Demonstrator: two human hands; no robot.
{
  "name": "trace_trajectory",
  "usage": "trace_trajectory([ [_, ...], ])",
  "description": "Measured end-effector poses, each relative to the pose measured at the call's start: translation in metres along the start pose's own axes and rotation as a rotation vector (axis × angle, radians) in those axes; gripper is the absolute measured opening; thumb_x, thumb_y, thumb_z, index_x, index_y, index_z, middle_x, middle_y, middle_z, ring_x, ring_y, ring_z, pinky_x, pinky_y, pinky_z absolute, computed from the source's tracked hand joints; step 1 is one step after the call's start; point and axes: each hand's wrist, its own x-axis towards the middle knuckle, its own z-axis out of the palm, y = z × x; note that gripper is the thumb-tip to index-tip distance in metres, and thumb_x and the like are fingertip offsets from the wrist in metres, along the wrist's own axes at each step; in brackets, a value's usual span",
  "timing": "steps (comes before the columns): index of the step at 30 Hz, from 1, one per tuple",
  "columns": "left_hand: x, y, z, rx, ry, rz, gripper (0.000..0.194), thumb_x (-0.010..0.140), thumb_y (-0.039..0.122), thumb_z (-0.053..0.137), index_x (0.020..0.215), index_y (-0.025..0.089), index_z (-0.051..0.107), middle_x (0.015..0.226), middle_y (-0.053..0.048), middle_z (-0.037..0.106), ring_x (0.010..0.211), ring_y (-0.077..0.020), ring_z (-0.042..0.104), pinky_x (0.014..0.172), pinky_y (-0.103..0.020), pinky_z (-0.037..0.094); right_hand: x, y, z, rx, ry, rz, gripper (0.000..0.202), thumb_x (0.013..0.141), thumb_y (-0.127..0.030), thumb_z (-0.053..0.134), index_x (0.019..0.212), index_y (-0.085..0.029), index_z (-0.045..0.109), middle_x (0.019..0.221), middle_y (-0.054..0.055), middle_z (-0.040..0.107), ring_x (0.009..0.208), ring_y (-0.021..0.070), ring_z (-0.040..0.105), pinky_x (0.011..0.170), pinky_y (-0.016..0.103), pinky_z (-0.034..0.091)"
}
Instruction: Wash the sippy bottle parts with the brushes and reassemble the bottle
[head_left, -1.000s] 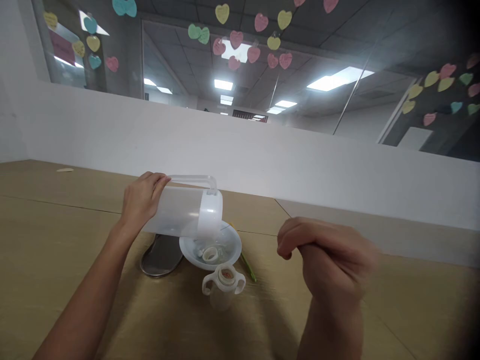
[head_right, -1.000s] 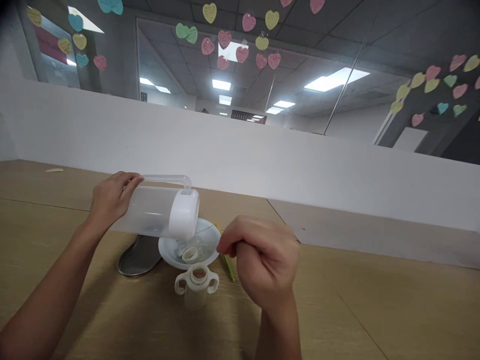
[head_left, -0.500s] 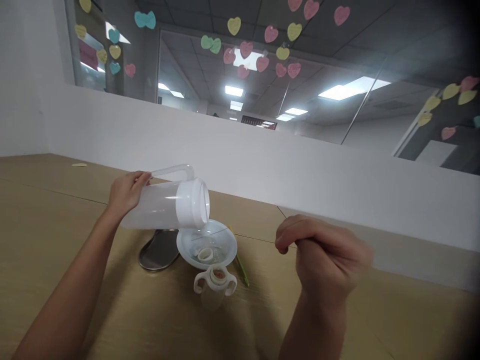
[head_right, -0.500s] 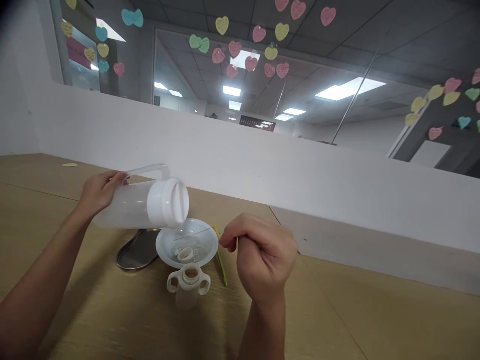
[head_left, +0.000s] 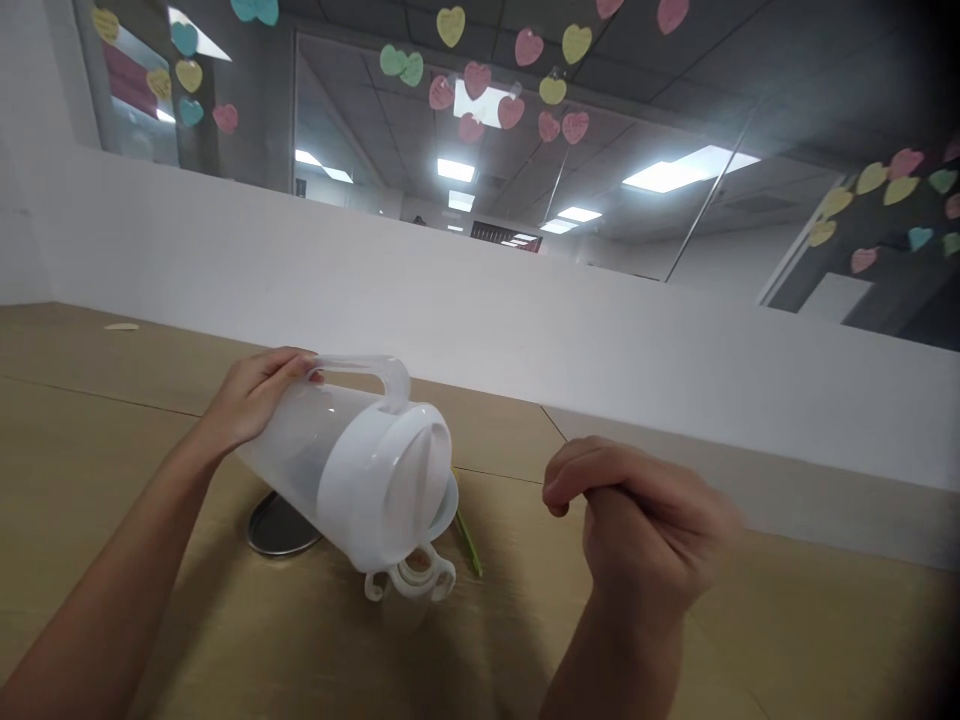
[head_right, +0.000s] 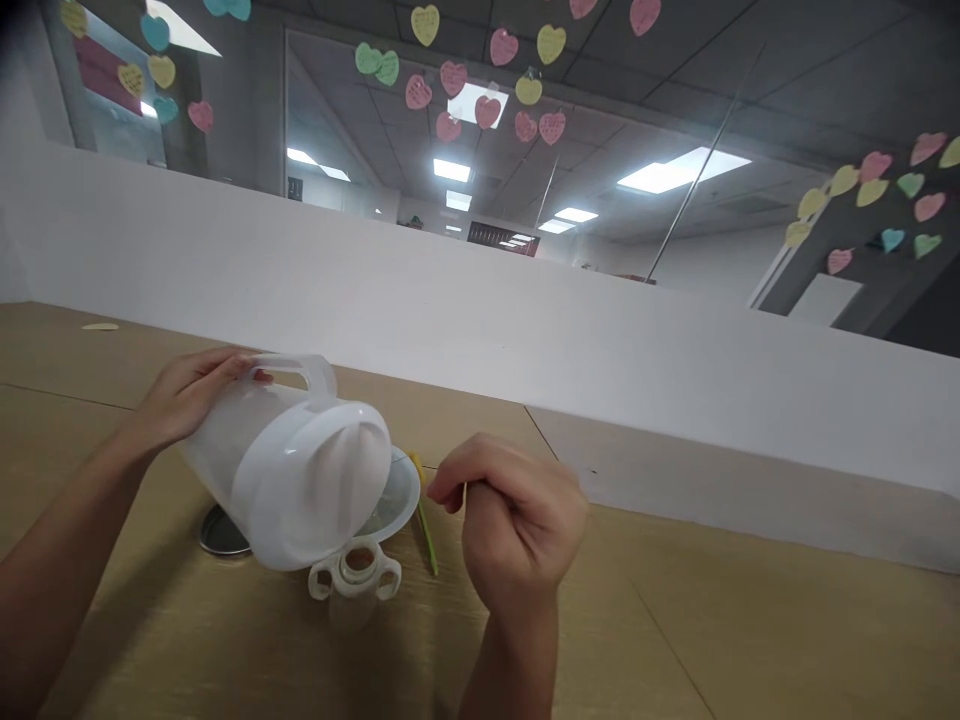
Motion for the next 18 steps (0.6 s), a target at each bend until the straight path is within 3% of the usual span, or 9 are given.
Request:
trace_trajectory([
  [5,-0.001,0.007,0.009,0.066,0.007,0.094,0.034,0.083,0.045,0.043,0.081,0.021,0.066,0.088,-0.001,0.069,0.088,-0.0204,0.059,0.077,-0.026,0.041,-0.001,-0.008,0.003,0.032,0.077,-0.007,0.036,0.061,0.004,0.036,0.054,-0.021,0.06,0.047,-0.004,0.05,0.042,0.0096,0.048,0.039,0.024,0.033],
  [8,-0.001,-0.003,0.009,0.036,0.064,0.038,0.034,0.082,0.045,0.043,0.081,0.02,0.066,0.086,-0.002,0.069,0.085,-0.0193,0.06,0.075,-0.026,0.042,-0.001,-0.011,0.002,0.058,0.124,-0.015,0.036,0.062,0.004,0.037,0.053,-0.022,0.06,0.046,-0.004,0.049,0.04,0.0096,0.047,0.038,0.024,0.031],
  [13,-0.001,-0.043,0.009,-0.237,0.232,-0.225,0.037,0.081,0.045,0.045,0.082,0.013,0.064,0.077,-0.002,0.066,0.072,-0.0149,0.058,0.063,-0.023,0.043,-0.003,-0.01,0.0,0.169,0.028,-0.019,0.036,0.062,0.007,0.037,0.056,-0.019,0.062,0.049,-0.003,0.052,0.043,0.0091,0.049,0.04,0.023,0.034],
  [18,-0.013,-0.087,0.005,-0.341,0.561,-0.371,0.04,0.081,0.042,0.043,0.085,0.008,0.062,0.068,-0.003,0.062,0.059,-0.0094,0.052,0.056,-0.02,0.043,-0.003,-0.009,0.004,0.241,-0.018,-0.017,0.036,0.06,0.007,0.035,0.057,-0.017,0.062,0.05,-0.003,0.051,0.044,0.0083,0.047,0.04,0.022,0.033],
])
